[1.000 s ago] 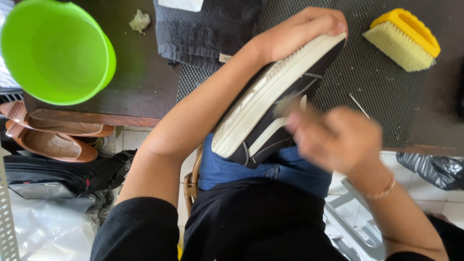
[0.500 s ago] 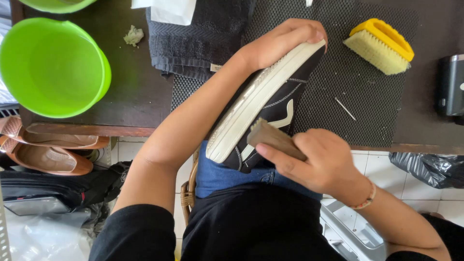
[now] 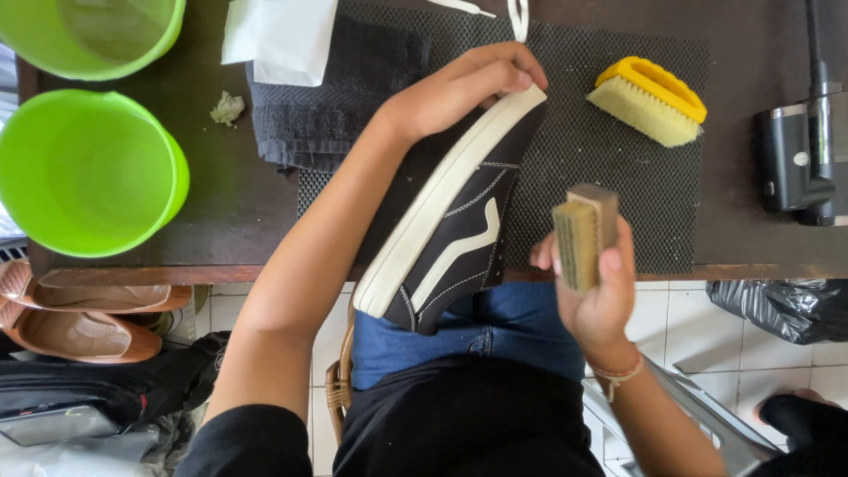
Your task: The person scrubs a black sneaker with a small brush, focusing on the upper, sides, and sole. They then use a thin metal tool to scrape the white midsole and wipe the shoe with a cloth.
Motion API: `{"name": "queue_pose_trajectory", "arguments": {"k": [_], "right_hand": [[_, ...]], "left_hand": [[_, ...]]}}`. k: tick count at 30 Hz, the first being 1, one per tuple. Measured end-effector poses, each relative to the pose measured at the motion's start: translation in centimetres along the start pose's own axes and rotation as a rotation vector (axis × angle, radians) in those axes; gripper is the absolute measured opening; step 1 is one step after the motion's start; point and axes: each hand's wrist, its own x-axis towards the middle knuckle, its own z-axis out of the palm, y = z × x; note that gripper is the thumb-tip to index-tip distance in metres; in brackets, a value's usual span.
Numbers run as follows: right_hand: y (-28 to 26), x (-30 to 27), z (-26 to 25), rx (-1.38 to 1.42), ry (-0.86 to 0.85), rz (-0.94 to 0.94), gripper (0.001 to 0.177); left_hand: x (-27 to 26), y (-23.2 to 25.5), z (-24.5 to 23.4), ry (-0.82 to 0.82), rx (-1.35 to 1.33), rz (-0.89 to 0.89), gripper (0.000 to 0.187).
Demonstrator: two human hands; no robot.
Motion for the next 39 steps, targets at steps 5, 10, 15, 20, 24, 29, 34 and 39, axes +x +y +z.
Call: {"name": "queue_pose_trajectory", "arguments": {"k": [5, 10, 15, 20, 24, 29, 34, 39], "right_hand": [[0.8, -0.4, 2.6, 0.413, 0.153, 0.31, 0.039], [-0.8, 0.0, 3.5, 0.556, 0.106, 0.333, 0.04], [-2.3, 1.7, 1.5, 0.212, 0.042, 0.106, 0.042], [-4.1, 5.3, -0.6, -0.862, -0.208, -0.234, 0.048], [-3.7, 7.3, -0.4, -0.959, -0.318, -0.253, 0.046], [-6.3, 7.4, 2.6, -0.906, -0.767, -0.382, 0.045], [-4.3, 10.9, -1.3, -1.118, -0.575, -0.395, 0.045], [-6.0, 8.0, 2.4, -1.106, -0.749, -0.44, 0.05]], "left_hand": [[-0.6, 3.6, -0.2, -0.176, 0.132, -0.46, 0.053], [-0.9, 2.4, 0.2, -0.12, -0.182, -0.309, 0.042], [-0.2, 0.7, 2.0, -0.262, -0.826, -0.209, 0.052], [1.0, -2.8, 2.7, -0.23, -0.498, -0.24, 0.042], [1.0, -3.3, 2.5, -0.221, -0.284, -0.111, 0.041], [1.0, -2.2, 2.2, -0.248, -0.354, -0.196, 0.041], [0.9, -3.0, 2.1, -0.25, -0.332, -0.088, 0.038], [1.1, -3.8, 2.2, -0.258, -0.422, -0.152, 0.039]]}}
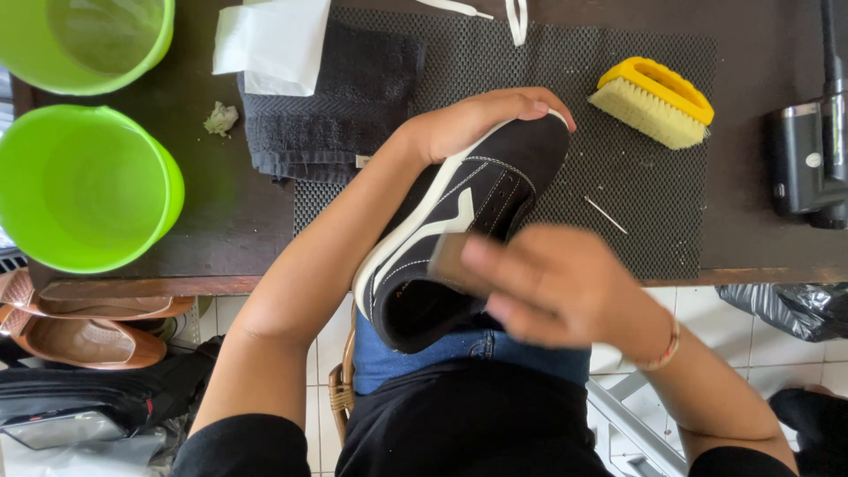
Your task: The person scrubs a black sneaker with a small brush, focusing on the upper, sides, and sole. They then use a thin metal tool to scrape the white midsole and wipe the shoe with a cloth.
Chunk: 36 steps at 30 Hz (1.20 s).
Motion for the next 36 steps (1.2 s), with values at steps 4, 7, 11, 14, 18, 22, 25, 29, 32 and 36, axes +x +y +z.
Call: {"name": "queue_pose_trajectory", "arguments": {"k": [4, 7, 11, 14, 18, 22, 25, 29, 32, 36], "right_hand": [[2.3, -0.2, -0.6, -0.018, -0.003, -0.054, 0.044], [5.6, -0.6, -1.0, -0.156, 0.129, 0.111, 0.042], [3.1, -2.1, 0.7, -0.156, 0.087, 0.033, 0.046], [3.9, -3.3, 1.8, -0.183, 0.075, -0.049, 0.045], [8.5, -2.7, 1.4, -0.181, 0.265, 0.192, 0.043], [5.9, -2.3, 3.0, -0.153, 0.234, 0.125, 0.044], [7.9, -3.0, 3.2, -0.139, 0.211, 0.102, 0.047], [9.1, -1.5, 2.4, -0.11, 0.399, 0.185, 0.043], [8.1, -4.1, 6.6, 0.04, 0.443, 0.03, 0.054], [9.1, -2.7, 4.0, -0.123, 0.414, 0.017, 0.049]], "left_hand": [[0.0, -0.1, -0.1, -0.007, 0.082, 0.058, 0.04], [-0.3, 0.1, 0.2, 0.035, -0.005, 0.009, 0.043], [-0.1, -0.1, 0.3, 0.005, -0.21, -0.012, 0.054], [-0.5, 1.0, 0.8, 0.033, -0.21, -0.058, 0.059], [-0.8, 0.4, 0.6, 0.075, -0.344, -0.165, 0.052], [-0.5, 0.4, 0.4, 0.056, -0.261, -0.083, 0.053], [-0.6, -0.1, 0.3, 0.037, -0.162, -0.028, 0.052], [-0.9, 0.6, 0.4, 0.123, -0.242, -0.176, 0.051], [0.4, -1.2, -0.1, 0.129, -0.348, -0.107, 0.037], [0.3, -1.7, -0.3, 0.117, -0.347, -0.094, 0.036]]}}
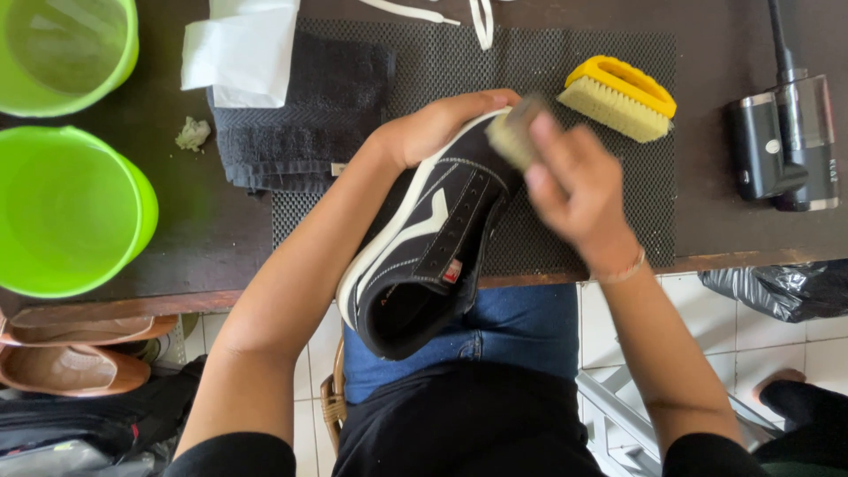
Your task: The person scrubs a black sneaker with a small brush, focusing on the upper, sides, and sole. They then use a thin metal tool to scrape the white midsole and wipe the shoe with a cloth.
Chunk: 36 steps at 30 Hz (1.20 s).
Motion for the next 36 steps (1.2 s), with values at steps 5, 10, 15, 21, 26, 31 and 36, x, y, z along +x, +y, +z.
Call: {"name": "queue_pose_trajectory", "arguments": {"k": [5, 10, 15, 21, 26, 31, 36], "right_hand": [[-2.8, 2.4, -0.6, 0.012, 0.073, 0.061, 0.048], [-3.2, -0.6, 0.3, 0.109, 0.016, 0.081, 0.051], [-2.6, 2.9, -2.0, 0.054, 0.117, 0.124, 0.05], [2.1, 4.0, 0.6, 0.22, 0.106, -0.013, 0.05], [6.7, 4.0, 1.7, 0.422, -0.101, -0.137, 0.071], [7.1, 3.3, 1.7, 0.425, -0.107, -0.195, 0.082], [5.7, 5.5, 0.3, 0.362, -0.081, -0.203, 0.078]], "left_hand": [[0.8, -1.1, -1.1, 0.03, 0.026, 0.027, 0.038], [0.0, -0.9, -0.3, 0.055, -0.027, 0.082, 0.039], [-0.8, 1.3, 1.3, 0.064, -0.05, 0.163, 0.04], [-0.7, 1.1, -0.2, 0.199, -0.19, 0.324, 0.047], [-2.0, 2.4, -1.4, 0.434, 0.454, 0.362, 0.035], [-2.6, 3.4, -0.7, 0.526, 0.824, 0.447, 0.033], [-2.8, 3.7, -0.8, 0.503, 1.04, 0.506, 0.03]]}}
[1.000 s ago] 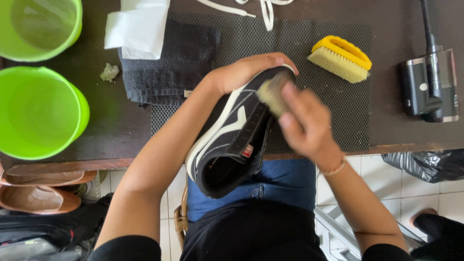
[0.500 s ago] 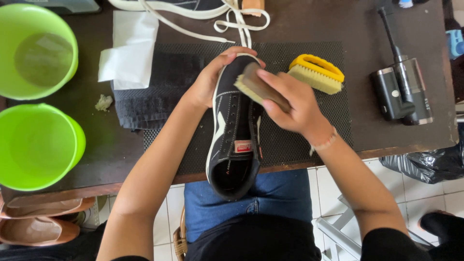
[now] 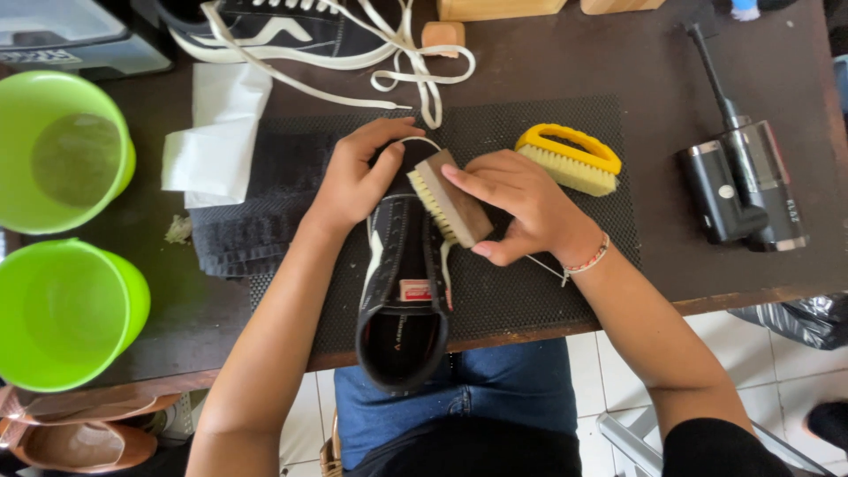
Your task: The person scrubs a black sneaker with a small brush, focusing on the upper, sides, and sole. They then use a thin metal tool to scrape the white midsole and wipe the shoe with a cloth.
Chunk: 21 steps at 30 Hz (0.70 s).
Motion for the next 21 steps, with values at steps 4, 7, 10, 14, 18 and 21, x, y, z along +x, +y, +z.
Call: {"name": "queue_pose_trajectory", "arguments": {"k": [4, 7, 10, 14, 18, 21], "right_hand": [[0.2, -0.01, 0.01, -0.063, 0.062, 0.026, 0.079], [-0.22, 0.36, 0.0, 0.005, 0.056, 0.085, 0.082], [-0.28, 0.54, 0.51, 0.148, 0.042, 0.112, 0.083], [-0.04, -0.07, 0.54, 0.189, 0.013, 0.153, 0.09], [-0.19, -0.13, 0.23, 0.164, 0.002, 0.171, 0.097], [-0.06, -0.28, 0.16, 0.136, -0.021, 0.183, 0.101]], "left_hand": [[0.03, 0.71, -0.12, -0.018, -0.002, -0.007, 0.031], [-0.08, 0.99, 0.07, -0.023, -0.017, -0.003, 0.032], [0.1, 1.08, -0.06, -0.024, -0.021, 0.021, 0.033], [-0.06, 0.7, 0.02, -0.007, -0.004, 0.042, 0.033], [-0.18, 0.32, 0.21, 0.065, 0.041, 0.053, 0.028], [-0.12, 0.3, 0.45, 0.112, -0.01, 0.128, 0.032]]}}
